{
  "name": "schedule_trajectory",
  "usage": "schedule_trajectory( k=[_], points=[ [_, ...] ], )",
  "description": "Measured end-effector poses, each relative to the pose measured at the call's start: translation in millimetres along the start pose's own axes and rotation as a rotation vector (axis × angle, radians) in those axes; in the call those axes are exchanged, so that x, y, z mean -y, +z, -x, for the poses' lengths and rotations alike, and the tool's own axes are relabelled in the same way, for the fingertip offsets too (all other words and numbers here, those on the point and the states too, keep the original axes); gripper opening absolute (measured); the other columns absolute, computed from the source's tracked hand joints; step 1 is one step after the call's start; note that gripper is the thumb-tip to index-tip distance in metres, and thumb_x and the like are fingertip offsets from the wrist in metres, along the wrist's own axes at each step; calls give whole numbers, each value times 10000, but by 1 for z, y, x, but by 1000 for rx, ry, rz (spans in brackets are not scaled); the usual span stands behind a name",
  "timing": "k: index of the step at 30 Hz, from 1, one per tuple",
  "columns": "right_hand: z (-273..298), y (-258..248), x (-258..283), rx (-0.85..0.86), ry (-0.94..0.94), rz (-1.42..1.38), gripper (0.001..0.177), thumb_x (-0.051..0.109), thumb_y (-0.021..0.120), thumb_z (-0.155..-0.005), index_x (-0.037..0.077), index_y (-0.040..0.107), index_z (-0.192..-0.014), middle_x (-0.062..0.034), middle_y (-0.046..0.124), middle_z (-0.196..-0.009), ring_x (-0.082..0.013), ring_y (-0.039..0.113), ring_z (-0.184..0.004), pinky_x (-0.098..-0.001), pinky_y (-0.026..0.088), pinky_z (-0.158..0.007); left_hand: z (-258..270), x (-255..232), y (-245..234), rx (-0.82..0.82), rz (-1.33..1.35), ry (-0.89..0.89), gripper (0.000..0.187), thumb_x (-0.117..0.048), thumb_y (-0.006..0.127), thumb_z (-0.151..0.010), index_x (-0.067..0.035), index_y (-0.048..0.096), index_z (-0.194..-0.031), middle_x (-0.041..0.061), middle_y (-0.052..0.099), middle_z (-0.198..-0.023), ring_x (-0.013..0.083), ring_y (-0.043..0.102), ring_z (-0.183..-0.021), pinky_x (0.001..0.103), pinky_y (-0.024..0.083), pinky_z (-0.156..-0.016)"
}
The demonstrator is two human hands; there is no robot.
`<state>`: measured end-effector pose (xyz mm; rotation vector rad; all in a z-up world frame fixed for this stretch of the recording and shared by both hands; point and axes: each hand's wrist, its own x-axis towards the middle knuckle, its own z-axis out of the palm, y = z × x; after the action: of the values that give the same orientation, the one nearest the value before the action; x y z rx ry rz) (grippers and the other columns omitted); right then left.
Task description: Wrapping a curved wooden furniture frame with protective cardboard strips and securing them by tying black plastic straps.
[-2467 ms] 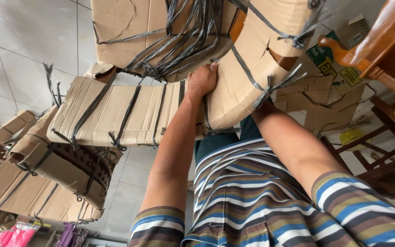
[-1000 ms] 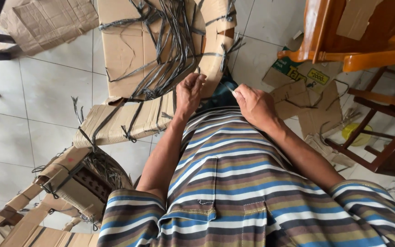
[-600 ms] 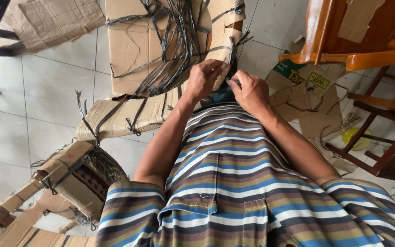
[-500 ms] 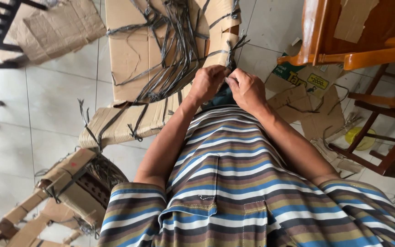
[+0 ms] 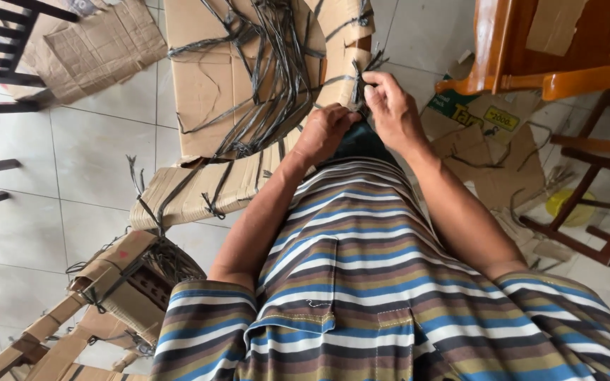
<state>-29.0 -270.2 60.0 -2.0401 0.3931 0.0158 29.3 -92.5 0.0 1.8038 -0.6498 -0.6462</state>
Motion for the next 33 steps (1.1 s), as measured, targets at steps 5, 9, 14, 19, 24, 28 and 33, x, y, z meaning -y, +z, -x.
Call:
schedule_trajectory(
  k=[5, 9, 14, 19, 24, 28, 33],
  points=[
    [4, 14, -18, 53, -104, 48, 106, 169, 686, -1051, 103, 756, -1095, -159, 685, -857, -372, 707, -852, -454, 553, -726, -3, 17, 5, -1, -5, -30, 247, -294, 613, -1008, -114, 685, -855, 101, 641, -795, 362, 683, -800, 453, 535, -716],
    [3, 20, -34, -27, -112, -23, 134, 136, 672, -1077, 70, 741, -983, -122, 676, -818, -345, 706, -829, -427, 551, -726, -3, 10, 1, -35, 33, 2, 291, -302, 617, -1010, -107, 643, -795, 118, 614, -744, 349, 652, -708, 413, 529, -659],
    [14, 25, -40, -99, -20, -42, 157, 139, 599, -1100, 63, 704, -1011, -90, 634, -722, -255, 657, -735, -403, 537, -693, -14, 29, -4, -33, -31, -56, 251, -280, 652, -1003, -107, 678, -824, 112, 646, -716, 298, 664, -671, 397, 524, -642],
    [12, 29, -44, -175, -171, 64, 34, 10, 605, -1020, 22, 636, -1018, -164, 661, -946, -372, 672, -822, -426, 553, -691, -20, 31, -4, 9, 38, -311, 213, -290, 697, -967, -89, 761, -993, 100, 758, -768, 284, 756, -774, 395, 583, -741],
    [11, 47, -23, -62, -264, 101, 346, -23, 711, -921, -26, 595, -1247, -233, 681, -1048, -463, 696, -939, -536, 581, -761, -21, 26, -10, 8, 51, -434, 225, -363, 714, -930, -150, 785, -923, 3, 754, -688, 154, 772, -723, 329, 596, -739],
    [10, 57, -34, -35, -273, 83, 320, -63, 668, -928, 38, 620, -1227, -127, 717, -1006, -374, 713, -987, -473, 583, -846, -23, 21, -13, 22, 71, -464, 272, -427, 680, -938, -187, 778, -857, -18, 741, -662, 149, 771, -726, 320, 587, -737],
    [15, 63, -34, -59, -195, 238, 442, 55, 642, -974, 72, 464, -1379, -162, 677, -977, -398, 696, -952, -492, 555, -826, -32, 28, -15, 53, 27, -450, 353, -414, 623, -962, -141, 746, -775, 31, 692, -548, 157, 740, -582, 296, 587, -660]
  ],
)
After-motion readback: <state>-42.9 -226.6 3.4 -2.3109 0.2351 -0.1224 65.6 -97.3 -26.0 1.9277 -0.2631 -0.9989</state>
